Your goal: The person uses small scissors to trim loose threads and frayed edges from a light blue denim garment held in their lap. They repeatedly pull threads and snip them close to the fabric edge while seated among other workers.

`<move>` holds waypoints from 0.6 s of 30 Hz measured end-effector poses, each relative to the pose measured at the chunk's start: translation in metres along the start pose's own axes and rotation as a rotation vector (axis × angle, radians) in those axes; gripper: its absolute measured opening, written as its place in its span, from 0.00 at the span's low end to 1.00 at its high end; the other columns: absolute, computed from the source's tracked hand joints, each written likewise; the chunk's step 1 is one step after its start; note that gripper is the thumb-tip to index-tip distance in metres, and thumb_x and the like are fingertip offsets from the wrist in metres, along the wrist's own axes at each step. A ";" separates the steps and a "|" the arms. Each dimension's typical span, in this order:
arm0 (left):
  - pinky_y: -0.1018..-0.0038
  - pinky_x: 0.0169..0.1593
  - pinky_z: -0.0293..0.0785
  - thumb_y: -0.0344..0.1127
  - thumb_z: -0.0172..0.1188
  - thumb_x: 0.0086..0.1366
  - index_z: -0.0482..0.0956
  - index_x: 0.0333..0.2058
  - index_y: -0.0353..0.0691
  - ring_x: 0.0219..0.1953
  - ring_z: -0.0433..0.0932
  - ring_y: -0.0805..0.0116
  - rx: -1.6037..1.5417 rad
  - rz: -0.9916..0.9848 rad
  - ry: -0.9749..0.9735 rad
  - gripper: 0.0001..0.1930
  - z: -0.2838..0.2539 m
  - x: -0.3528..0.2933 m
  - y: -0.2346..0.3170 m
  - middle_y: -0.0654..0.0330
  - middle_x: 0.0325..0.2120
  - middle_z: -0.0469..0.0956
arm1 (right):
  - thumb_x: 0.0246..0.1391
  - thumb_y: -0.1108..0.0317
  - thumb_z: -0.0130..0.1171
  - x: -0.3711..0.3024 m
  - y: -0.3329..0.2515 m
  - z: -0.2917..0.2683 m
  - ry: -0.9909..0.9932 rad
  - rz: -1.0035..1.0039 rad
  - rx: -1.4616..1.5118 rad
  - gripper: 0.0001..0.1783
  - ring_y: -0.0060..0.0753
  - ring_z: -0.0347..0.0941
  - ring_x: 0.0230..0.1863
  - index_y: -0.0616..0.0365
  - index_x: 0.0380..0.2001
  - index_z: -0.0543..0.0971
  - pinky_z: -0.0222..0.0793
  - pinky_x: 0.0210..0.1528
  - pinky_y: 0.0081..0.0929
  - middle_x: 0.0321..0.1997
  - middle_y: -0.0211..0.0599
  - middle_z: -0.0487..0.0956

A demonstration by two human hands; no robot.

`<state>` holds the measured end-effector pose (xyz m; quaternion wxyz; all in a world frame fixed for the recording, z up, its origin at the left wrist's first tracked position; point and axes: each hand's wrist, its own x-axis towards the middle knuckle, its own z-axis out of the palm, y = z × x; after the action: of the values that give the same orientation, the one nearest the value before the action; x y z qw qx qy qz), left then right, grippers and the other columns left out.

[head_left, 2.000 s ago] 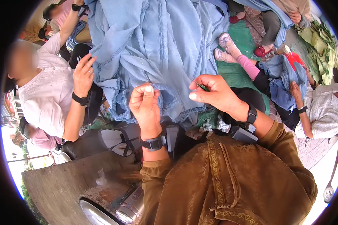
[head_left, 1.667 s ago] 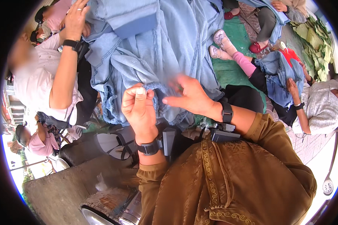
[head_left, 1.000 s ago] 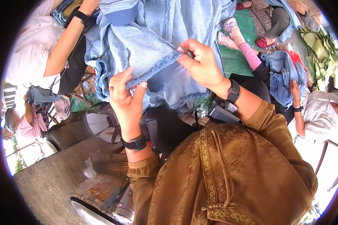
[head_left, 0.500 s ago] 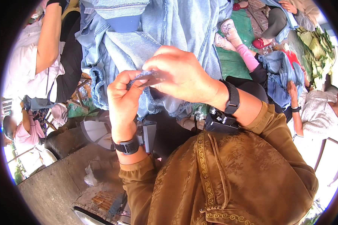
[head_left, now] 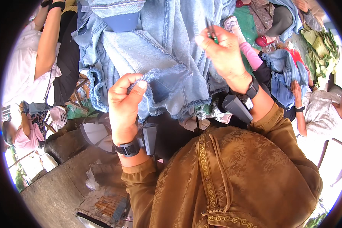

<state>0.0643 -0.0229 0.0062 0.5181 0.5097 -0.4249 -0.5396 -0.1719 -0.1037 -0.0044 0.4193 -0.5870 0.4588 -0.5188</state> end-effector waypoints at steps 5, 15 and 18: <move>0.86 0.25 0.57 0.27 0.62 0.58 0.78 0.37 0.35 0.19 0.60 0.84 -0.114 0.078 0.004 0.08 -0.012 -0.002 -0.007 0.71 0.19 0.70 | 0.45 0.72 0.63 0.008 0.041 -0.060 0.153 -0.087 -0.199 0.08 0.12 0.62 0.26 0.61 0.30 0.77 0.62 0.27 0.15 0.23 0.23 0.70; 0.81 0.29 0.64 0.25 0.59 0.59 0.76 0.34 0.35 0.30 0.67 0.77 -0.143 0.235 0.090 0.05 -0.023 -0.026 -0.001 0.61 0.34 0.71 | 0.37 0.73 0.64 -0.046 0.025 0.040 -0.203 -0.249 -0.250 0.15 0.39 0.73 0.30 0.59 0.31 0.72 0.68 0.32 0.28 0.28 0.41 0.73; 0.83 0.30 0.65 0.30 0.57 0.62 0.74 0.30 0.36 0.31 0.66 0.78 0.439 0.457 0.472 0.05 -0.027 -0.043 -0.019 0.62 0.31 0.69 | 0.37 0.75 0.63 -0.049 0.016 0.047 -0.196 -0.226 -0.160 0.12 0.42 0.73 0.29 0.60 0.28 0.71 0.69 0.32 0.30 0.26 0.41 0.73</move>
<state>0.0859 0.0236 -0.0106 0.5869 0.6108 -0.5019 -0.1747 -0.1289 -0.0587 -0.0365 0.3530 -0.7143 0.3863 -0.4646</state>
